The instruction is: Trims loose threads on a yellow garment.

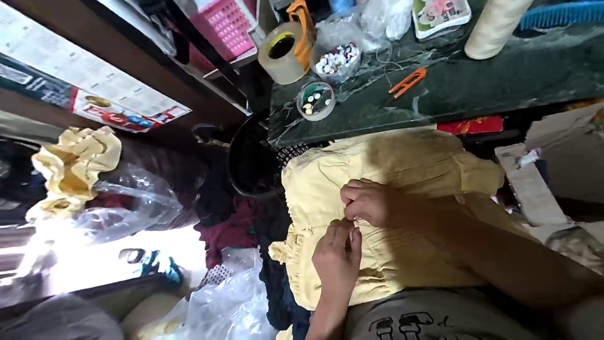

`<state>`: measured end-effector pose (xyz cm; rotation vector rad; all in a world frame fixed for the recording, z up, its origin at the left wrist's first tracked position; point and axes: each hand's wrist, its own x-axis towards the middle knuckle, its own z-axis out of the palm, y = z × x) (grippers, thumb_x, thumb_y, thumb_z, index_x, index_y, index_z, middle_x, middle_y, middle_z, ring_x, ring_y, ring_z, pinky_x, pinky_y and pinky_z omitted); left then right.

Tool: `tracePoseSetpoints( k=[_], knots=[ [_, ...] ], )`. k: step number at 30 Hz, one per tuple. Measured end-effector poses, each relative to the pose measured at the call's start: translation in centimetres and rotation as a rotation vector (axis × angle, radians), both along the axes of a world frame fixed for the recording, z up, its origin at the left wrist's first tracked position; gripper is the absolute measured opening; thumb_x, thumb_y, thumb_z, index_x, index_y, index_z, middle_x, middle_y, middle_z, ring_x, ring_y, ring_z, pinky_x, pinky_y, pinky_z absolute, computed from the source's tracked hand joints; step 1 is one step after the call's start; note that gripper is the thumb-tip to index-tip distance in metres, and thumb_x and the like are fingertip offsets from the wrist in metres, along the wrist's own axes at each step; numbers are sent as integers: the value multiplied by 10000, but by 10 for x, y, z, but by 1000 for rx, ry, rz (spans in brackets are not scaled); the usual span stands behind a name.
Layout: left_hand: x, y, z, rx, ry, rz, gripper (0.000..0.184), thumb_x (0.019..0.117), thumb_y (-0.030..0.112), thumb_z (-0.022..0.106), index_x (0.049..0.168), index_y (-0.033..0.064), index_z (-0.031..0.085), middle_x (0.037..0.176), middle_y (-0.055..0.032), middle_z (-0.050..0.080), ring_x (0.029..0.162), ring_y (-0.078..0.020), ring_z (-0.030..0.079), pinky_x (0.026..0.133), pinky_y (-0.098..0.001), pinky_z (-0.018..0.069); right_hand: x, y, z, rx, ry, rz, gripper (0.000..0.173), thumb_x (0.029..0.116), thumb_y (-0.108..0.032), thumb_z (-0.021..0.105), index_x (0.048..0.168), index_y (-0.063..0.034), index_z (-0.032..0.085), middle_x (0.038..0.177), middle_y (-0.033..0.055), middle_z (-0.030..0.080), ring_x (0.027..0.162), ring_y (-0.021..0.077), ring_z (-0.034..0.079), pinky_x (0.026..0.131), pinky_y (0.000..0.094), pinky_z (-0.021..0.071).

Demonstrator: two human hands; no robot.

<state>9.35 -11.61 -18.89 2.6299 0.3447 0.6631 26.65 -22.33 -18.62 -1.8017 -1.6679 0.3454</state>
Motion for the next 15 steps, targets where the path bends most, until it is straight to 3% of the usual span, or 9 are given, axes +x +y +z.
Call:
tracePoseSetpoints(
  k=[4, 6, 9, 15],
  knots=[
    [-3, 1, 2, 20, 2, 29, 294, 902, 290, 734, 1077, 56, 771, 839, -49, 681, 629, -120, 620, 543, -292, 525, 9, 0, -6, 215, 234, 33, 151, 905, -40, 654, 828, -101, 768, 952, 48, 671, 1015, 201, 610, 925, 368, 497],
    [-4, 2, 0, 41, -14, 42, 218, 937, 242, 687, 1026, 74, 793, 837, -49, 693, 658, -120, 649, 571, -287, 548, 12, -3, 0, 213, 345, 64, 107, 888, -62, 700, 829, -106, 778, 965, 18, 682, 1034, 149, 605, 943, 309, 485],
    [0, 1, -1, 69, -20, 70, 205, 958, 182, 601, 901, 82, 770, 804, -27, 681, 628, -104, 629, 547, -271, 526, 9, -4, 2, 146, 373, 87, 109, 897, -85, 704, 834, -114, 788, 986, 7, 682, 1053, 137, 589, 961, 306, 466],
    [2, -3, 6, 167, 160, -5, 251, 957, 264, 579, 920, 85, 750, 874, -54, 676, 703, -187, 657, 593, -361, 533, 8, -7, 3, 86, 304, 61, 144, 874, -33, 697, 784, -109, 779, 946, 24, 678, 1011, 170, 591, 932, 338, 468]
  ],
)
